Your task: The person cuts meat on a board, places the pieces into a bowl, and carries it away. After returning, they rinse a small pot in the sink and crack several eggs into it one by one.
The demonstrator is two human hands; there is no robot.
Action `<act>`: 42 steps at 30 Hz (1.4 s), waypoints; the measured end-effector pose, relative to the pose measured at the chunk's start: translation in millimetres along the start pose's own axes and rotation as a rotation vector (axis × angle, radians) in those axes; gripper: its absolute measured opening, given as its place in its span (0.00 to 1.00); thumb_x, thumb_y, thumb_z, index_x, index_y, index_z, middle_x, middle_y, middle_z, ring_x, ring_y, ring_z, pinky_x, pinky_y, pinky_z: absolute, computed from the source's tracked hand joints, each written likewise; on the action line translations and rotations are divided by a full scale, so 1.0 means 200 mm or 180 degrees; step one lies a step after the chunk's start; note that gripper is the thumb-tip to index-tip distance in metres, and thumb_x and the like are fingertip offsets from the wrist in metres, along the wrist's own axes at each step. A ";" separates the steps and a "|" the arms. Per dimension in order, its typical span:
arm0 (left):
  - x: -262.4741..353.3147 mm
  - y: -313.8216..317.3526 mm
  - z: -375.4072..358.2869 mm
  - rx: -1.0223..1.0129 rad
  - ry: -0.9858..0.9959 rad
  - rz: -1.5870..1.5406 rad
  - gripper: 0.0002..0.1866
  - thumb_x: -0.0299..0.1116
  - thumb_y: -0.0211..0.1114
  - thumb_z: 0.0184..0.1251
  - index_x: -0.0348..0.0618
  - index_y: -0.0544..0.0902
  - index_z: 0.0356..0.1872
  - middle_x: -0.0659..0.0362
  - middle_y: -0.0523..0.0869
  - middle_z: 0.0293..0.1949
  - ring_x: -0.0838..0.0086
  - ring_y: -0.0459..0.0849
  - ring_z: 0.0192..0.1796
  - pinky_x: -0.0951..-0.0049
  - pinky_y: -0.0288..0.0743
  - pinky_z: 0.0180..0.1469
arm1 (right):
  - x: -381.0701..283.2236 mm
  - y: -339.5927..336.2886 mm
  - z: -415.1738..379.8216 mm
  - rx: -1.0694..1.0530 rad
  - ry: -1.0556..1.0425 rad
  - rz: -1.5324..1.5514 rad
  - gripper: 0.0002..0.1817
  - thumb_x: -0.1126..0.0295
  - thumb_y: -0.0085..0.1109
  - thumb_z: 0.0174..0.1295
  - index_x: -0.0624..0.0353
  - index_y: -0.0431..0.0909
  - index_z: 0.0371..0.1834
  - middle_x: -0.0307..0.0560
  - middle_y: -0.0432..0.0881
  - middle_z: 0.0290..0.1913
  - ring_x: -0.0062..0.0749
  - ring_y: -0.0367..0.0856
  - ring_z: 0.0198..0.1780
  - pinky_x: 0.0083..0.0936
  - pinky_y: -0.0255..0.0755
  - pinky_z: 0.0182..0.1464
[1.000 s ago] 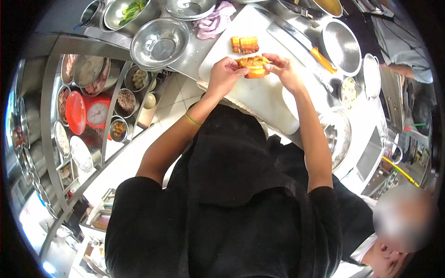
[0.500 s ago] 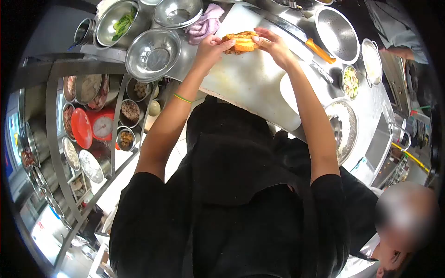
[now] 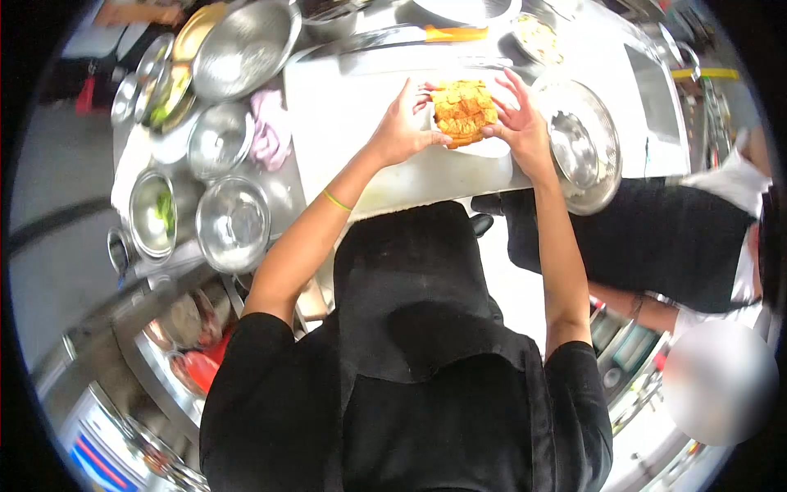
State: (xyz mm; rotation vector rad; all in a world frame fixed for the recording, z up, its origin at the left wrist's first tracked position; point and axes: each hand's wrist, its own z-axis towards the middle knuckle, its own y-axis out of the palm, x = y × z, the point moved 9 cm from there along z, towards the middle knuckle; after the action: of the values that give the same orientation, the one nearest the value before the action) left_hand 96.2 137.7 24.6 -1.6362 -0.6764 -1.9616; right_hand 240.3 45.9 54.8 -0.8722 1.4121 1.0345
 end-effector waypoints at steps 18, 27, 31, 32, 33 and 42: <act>-0.37 0.16 -0.07 -0.0275 -0.2061 -0.0355 0.31 0.23 0.55 0.58 0.30 0.56 0.63 0.46 0.78 0.43 0.69 0.83 0.29 0.73 0.77 0.26 | 0.39 -0.08 -1.13 0.1525 0.0834 -0.1919 0.19 0.77 0.57 0.55 0.61 0.73 0.52 0.54 0.76 0.51 0.42 0.77 0.49 0.30 0.73 0.47; -0.16 0.27 -0.15 -0.0921 -0.1535 -0.0060 0.28 0.18 0.46 0.52 0.33 0.64 0.60 0.50 0.81 0.44 0.66 0.83 0.37 0.71 0.80 0.32 | 0.65 0.12 -1.76 0.2389 0.1724 0.0589 0.18 0.72 0.57 0.62 0.66 0.71 0.54 0.48 0.81 0.42 0.28 0.81 0.39 0.21 0.75 0.39; -0.04 0.49 -0.35 -0.1792 -0.1679 -0.0040 0.27 0.21 0.48 0.55 0.33 0.63 0.61 0.50 0.81 0.46 0.67 0.84 0.40 0.72 0.81 0.33 | 0.38 0.12 -1.56 0.2344 0.1070 0.1398 0.34 0.66 0.54 0.65 0.60 0.49 0.71 0.58 0.78 0.50 0.37 0.82 0.43 0.26 0.79 0.39; -0.02 0.57 -0.43 -0.1980 -0.1852 -0.0010 0.27 0.21 0.49 0.56 0.33 0.63 0.61 0.50 0.81 0.47 0.66 0.84 0.41 0.72 0.80 0.33 | 0.33 0.12 -1.57 0.2274 0.0836 0.1516 0.38 0.66 0.53 0.66 0.57 0.41 0.73 0.61 0.77 0.51 0.41 0.82 0.44 0.30 0.81 0.40; -0.06 0.65 -0.53 -0.2098 -0.2072 -0.0122 0.26 0.23 0.50 0.58 0.33 0.64 0.61 0.50 0.80 0.47 0.65 0.84 0.42 0.72 0.81 0.34 | 0.35 0.11 -1.62 0.2409 0.0879 0.1602 0.39 0.66 0.53 0.65 0.55 0.39 0.73 0.61 0.76 0.51 0.42 0.83 0.44 0.30 0.81 0.39; -0.01 1.68 -1.75 -0.4737 -0.2036 -0.0322 0.36 0.25 0.57 0.63 0.38 0.50 0.70 0.49 0.80 0.46 0.69 0.83 0.39 0.74 0.79 0.38 | 0.48 0.20 -3.12 0.4902 -0.0288 0.1626 0.29 0.87 0.52 0.46 0.68 0.68 0.58 0.47 0.77 0.51 0.30 0.75 0.54 0.24 0.67 0.59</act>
State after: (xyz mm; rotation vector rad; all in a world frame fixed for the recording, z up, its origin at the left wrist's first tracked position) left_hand 56.3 -344.7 -13.0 -3.1252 0.8502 -2.0242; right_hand -20.9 -521.1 -42.3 0.6697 1.8255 0.0755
